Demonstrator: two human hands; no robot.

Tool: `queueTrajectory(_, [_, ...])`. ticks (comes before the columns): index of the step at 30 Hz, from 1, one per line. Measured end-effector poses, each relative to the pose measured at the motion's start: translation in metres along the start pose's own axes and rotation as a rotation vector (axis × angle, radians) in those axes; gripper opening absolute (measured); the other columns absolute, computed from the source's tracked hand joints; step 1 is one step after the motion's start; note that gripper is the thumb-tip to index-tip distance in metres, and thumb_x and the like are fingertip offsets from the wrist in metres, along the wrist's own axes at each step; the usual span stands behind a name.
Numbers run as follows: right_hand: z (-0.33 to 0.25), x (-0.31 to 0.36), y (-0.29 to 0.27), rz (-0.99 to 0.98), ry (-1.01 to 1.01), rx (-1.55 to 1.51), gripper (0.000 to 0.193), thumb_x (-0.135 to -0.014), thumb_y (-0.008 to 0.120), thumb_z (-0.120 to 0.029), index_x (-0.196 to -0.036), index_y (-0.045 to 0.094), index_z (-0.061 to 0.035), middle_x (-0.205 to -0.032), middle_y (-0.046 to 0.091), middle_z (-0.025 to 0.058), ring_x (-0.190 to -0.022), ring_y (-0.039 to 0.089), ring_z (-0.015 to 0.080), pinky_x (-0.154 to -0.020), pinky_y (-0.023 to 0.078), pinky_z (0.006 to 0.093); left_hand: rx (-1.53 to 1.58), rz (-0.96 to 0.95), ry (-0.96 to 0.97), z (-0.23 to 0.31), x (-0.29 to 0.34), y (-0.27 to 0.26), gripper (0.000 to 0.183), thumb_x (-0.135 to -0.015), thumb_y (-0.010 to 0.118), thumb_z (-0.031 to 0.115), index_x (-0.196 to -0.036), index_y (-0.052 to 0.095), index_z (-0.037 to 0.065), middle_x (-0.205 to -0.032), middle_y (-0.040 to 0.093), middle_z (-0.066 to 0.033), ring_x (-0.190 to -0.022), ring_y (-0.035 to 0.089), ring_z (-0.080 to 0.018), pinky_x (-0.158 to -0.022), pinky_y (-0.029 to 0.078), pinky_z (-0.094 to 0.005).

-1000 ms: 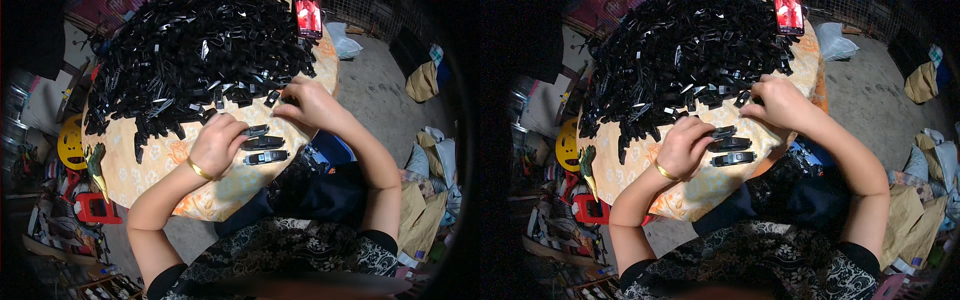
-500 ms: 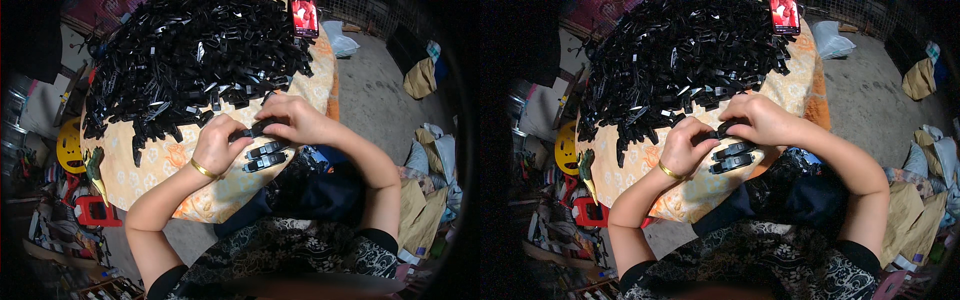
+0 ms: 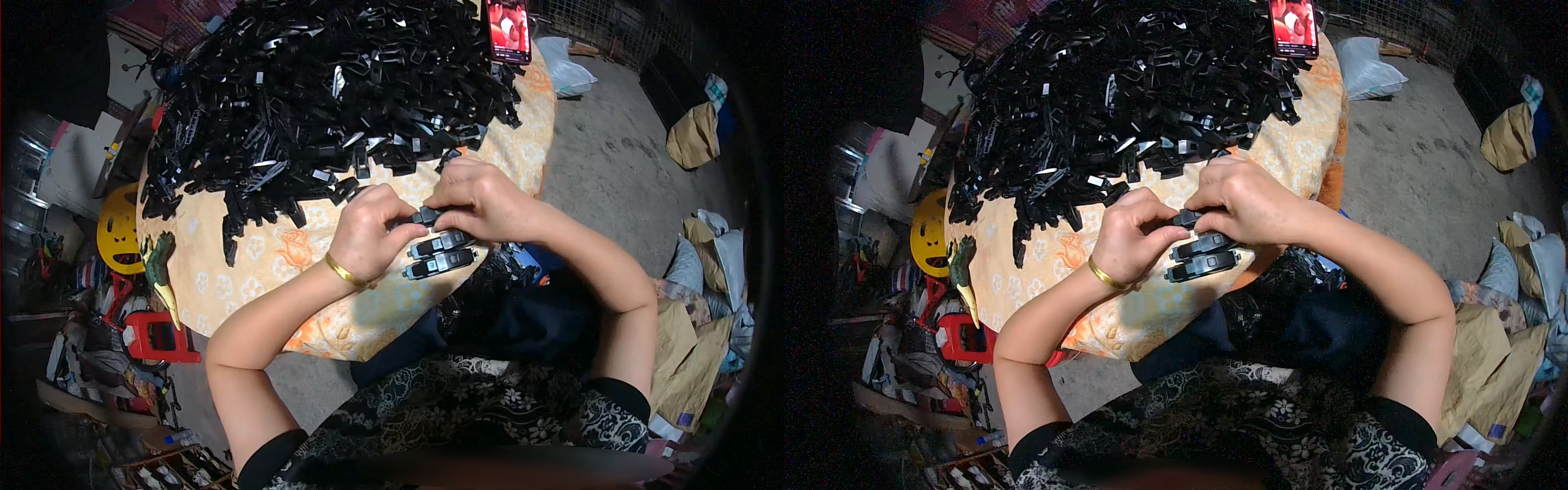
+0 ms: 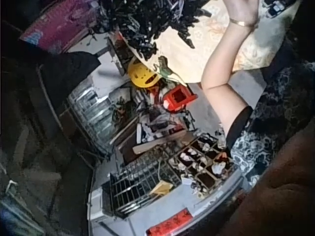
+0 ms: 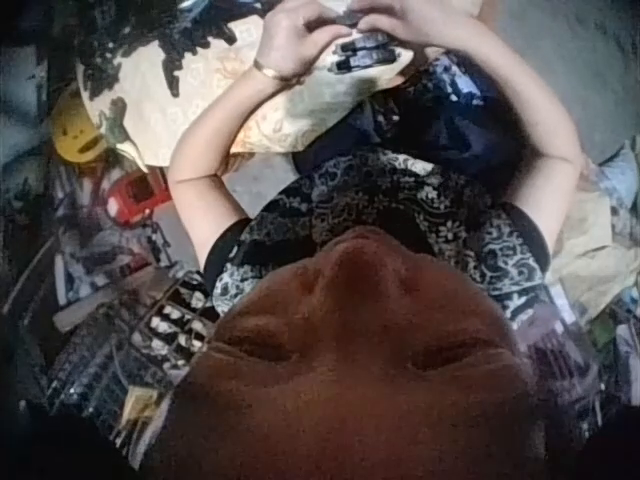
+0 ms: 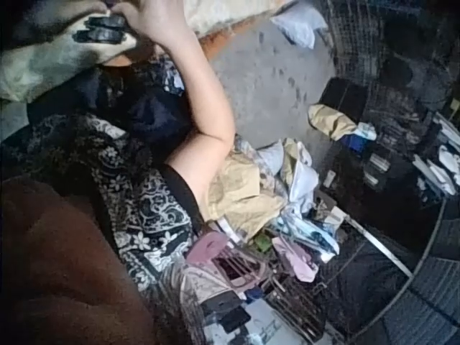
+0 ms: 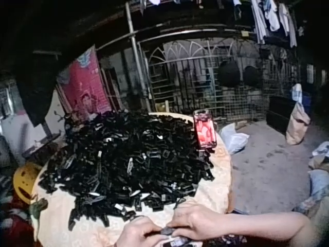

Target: The person assembles and sorts small black plastic clips by hand from a large pile on a table.

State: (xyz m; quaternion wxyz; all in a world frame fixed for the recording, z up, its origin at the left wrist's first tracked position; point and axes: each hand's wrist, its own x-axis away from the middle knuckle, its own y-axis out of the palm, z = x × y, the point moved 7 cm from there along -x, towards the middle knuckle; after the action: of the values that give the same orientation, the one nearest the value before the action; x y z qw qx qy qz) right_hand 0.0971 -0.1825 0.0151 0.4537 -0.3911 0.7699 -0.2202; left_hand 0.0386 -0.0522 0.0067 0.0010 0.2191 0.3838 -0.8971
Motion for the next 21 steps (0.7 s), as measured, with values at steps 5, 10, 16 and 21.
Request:
queueTrajectory(5, [0.001, -0.003, -0.004, -0.248, 0.09, -0.116, 0.024, -0.071, 0.078, -0.019, -0.088, 0.071, -0.0035, -0.082, 0.065, 0.009, -0.081, 0.061, 0.0275, -0.076, 0.046, 0.0381, -0.249, -0.146, 0.117, 0.01, -0.009, -0.029, 0.029, -0.065, 0.082, 0.015, -0.086, 0.066, 0.002, -0.078, 0.058, -0.0073, -0.081, 0.054, -0.0272, -0.07, 0.045, -0.0357])
queueTrajectory(10, [0.008, -0.005, -0.024, 0.066, 0.081, 0.296, 0.023, -0.081, 0.069, -0.023, -0.095, 0.07, -0.0045, -0.091, 0.061, 0.0108, -0.089, 0.058, 0.0278, -0.077, 0.049, 0.0365, -0.796, -0.065, -0.154, -0.031, 0.0, -0.09, 0.033, -0.065, 0.077, 0.006, -0.095, 0.066, 0.006, -0.098, 0.056, -0.0119, -0.096, 0.051, -0.0315, -0.083, 0.046, -0.0382])
queueTrajectory(16, [0.027, -0.003, -0.01, -0.076, 0.137, 0.338, 0.026, -0.078, 0.069, -0.016, -0.101, 0.068, -0.0047, -0.096, 0.059, 0.0117, -0.093, 0.056, 0.0295, -0.082, 0.048, 0.0383, -0.671, -0.123, -0.031, -0.034, -0.004, -0.071, 0.023, -0.069, 0.072, 0.001, -0.091, 0.066, 0.006, -0.092, 0.055, -0.0103, -0.092, 0.052, -0.031, -0.08, 0.046, -0.0376])
queueTrajectory(21, [0.03, 0.001, -0.016, -0.134, 0.132, 0.243, 0.026, -0.078, 0.068, -0.014, -0.102, 0.068, -0.004, -0.094, 0.061, 0.0133, -0.093, 0.057, 0.0315, -0.083, 0.048, 0.04, -0.638, 0.106, 0.094, -0.005, -0.008, -0.076, 0.02, -0.07, 0.071, 0.002, -0.087, 0.061, 0.002, -0.093, 0.057, -0.0112, -0.088, 0.054, -0.03, -0.077, 0.047, -0.0375])
